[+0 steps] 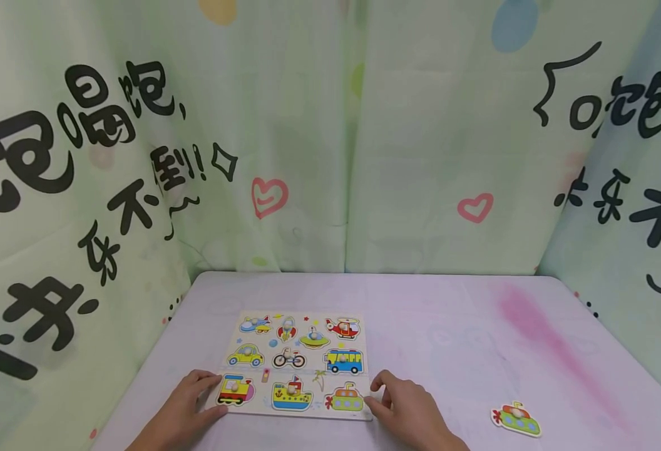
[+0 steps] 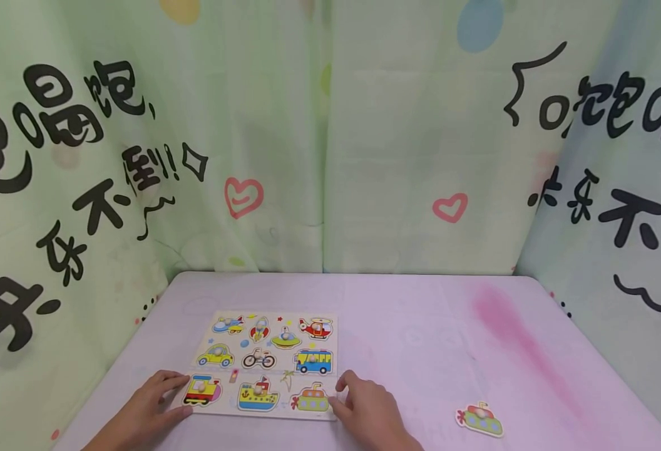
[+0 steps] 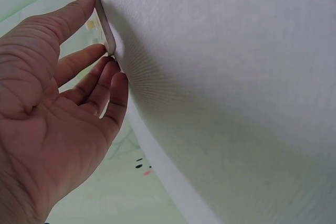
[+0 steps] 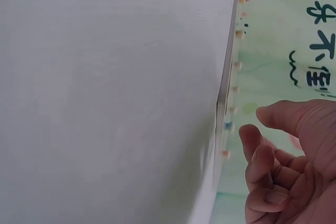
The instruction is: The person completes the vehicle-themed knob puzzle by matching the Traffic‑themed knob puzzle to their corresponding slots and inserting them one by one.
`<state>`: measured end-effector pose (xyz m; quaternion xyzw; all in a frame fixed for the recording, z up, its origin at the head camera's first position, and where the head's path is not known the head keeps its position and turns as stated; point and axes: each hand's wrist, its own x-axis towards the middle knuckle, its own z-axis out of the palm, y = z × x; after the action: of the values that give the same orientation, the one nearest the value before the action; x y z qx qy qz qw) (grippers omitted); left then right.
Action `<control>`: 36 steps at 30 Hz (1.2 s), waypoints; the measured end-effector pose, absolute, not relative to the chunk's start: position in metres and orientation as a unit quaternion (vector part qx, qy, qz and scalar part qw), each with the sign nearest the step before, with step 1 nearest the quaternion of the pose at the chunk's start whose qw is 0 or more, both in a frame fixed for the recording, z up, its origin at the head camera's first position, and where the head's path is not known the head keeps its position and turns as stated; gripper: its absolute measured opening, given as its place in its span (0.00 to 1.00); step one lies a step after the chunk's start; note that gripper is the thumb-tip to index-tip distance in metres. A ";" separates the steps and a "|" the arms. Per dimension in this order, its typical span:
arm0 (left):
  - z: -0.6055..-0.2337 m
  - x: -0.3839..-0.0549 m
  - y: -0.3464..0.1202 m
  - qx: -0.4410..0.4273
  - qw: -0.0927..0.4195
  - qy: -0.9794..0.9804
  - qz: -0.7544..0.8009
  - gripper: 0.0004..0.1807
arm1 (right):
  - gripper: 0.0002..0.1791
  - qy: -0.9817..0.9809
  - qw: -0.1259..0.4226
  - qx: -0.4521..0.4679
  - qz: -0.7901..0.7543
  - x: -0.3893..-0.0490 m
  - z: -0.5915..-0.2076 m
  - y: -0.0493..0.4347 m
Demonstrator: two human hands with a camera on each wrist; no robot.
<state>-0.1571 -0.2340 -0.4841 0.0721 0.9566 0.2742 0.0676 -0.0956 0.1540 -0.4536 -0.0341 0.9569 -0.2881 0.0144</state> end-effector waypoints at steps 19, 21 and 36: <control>-0.484 -0.157 -0.235 0.085 0.064 0.955 0.276 0.37 | 0.11 0.962 -0.017 0.070 -0.263 -0.075 -0.458 0.213; -0.484 -0.157 -0.236 0.085 0.064 0.955 0.275 0.37 | 0.10 0.962 -0.024 0.073 -0.264 -0.073 -0.460 0.220; -0.486 -0.158 -0.235 0.076 0.072 0.955 0.276 0.37 | 0.13 0.961 0.005 0.101 -0.259 -0.057 -0.466 0.273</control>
<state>-0.1576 -0.2346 -0.4860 0.0763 0.9553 0.2764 0.0721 -0.0568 0.2731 -0.4662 0.1006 0.9607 -0.2587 0.0048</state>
